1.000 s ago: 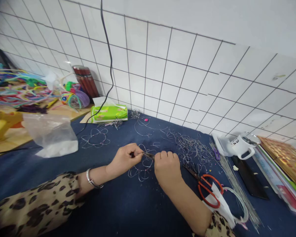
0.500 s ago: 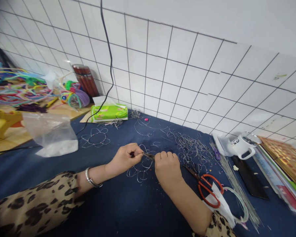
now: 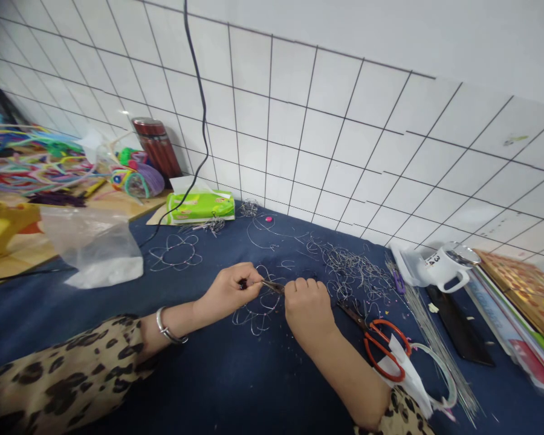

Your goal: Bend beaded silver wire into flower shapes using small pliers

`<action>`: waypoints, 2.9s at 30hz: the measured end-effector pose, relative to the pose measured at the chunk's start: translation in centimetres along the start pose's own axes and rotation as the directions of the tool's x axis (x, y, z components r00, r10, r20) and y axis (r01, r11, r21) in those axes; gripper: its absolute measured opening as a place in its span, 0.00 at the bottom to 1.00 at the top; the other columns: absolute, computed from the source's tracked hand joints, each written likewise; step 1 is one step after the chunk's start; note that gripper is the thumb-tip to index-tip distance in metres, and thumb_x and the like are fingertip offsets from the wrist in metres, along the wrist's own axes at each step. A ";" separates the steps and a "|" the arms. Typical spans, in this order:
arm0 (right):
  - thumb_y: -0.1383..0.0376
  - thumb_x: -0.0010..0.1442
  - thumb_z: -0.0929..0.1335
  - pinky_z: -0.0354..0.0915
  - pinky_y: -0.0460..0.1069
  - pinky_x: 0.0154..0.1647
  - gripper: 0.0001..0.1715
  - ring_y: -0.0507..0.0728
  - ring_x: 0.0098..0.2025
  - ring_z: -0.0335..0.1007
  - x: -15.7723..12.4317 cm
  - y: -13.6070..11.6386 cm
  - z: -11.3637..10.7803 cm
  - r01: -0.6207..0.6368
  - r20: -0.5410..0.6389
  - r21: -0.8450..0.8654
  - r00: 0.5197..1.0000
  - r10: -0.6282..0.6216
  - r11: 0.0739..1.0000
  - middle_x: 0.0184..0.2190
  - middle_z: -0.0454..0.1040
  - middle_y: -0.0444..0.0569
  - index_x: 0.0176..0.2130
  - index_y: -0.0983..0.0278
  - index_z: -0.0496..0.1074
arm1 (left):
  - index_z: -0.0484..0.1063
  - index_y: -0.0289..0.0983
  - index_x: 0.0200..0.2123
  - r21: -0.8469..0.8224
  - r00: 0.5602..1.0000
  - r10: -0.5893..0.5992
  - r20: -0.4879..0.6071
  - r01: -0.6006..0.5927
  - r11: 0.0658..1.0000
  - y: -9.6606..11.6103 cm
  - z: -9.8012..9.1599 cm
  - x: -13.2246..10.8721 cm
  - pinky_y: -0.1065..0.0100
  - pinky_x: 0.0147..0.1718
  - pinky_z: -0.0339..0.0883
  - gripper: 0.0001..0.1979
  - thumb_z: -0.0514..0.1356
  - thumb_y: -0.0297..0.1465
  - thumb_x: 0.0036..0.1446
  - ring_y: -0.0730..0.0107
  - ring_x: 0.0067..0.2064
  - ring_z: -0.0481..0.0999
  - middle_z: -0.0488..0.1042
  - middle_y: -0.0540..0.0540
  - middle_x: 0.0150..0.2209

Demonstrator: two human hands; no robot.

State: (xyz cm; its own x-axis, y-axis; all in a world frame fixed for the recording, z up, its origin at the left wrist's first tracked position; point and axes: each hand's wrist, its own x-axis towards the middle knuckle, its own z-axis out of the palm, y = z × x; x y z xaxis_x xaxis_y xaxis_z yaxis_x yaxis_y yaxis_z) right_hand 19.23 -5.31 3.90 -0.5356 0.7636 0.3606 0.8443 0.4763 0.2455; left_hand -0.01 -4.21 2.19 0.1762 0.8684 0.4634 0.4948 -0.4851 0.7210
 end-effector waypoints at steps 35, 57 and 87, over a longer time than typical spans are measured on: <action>0.70 0.55 0.62 0.46 0.49 0.31 0.06 0.54 0.29 0.59 0.0 0.1 0.5 -0.001 -0.005 0.050 1.000 0.001 0.999 0.24 0.66 0.47 0.27 0.64 0.65 | 0.67 0.35 0.22 -0.032 1.000 0.011 0.016 -0.011 0.999 0.1 -0.1 -0.2 0.73 0.26 0.57 0.06 0.55 0.21 0.48 0.77 0.25 0.63 0.63 0.53 0.21; 0.66 0.57 0.62 0.51 0.49 0.38 0.08 0.54 0.34 0.59 0.9 1.6 -0.2 0.035 -0.113 0.253 0.994 -0.007 0.967 0.28 0.67 0.48 0.30 0.65 0.69 | 0.67 0.35 0.23 -0.046 0.994 -0.107 0.017 0.108 0.993 -0.4 -0.4 -0.3 0.74 0.24 0.58 0.06 0.56 0.26 0.51 0.77 0.25 0.64 0.67 0.52 0.23; 0.61 0.57 0.63 0.59 0.45 0.32 0.12 0.50 0.29 0.63 0.7 0.4 1.3 -0.330 0.268 0.897 0.935 0.231 0.295 0.28 0.71 0.44 0.37 0.63 0.73 | 0.70 0.34 0.27 -0.149 0.977 -0.139 0.160 0.163 0.975 -0.9 0.0 -0.1 0.73 0.27 0.59 0.07 0.55 0.30 0.55 0.76 0.27 0.65 0.67 0.51 0.25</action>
State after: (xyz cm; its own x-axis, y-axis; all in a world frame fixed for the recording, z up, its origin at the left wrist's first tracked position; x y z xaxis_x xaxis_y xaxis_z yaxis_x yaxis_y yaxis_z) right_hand 19.21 -4.02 3.11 -0.3020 0.9411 0.1523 0.4396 0.2792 -0.8537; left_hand -0.48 -3.85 1.56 0.2393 0.9326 0.2702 0.3848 -0.3466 0.8555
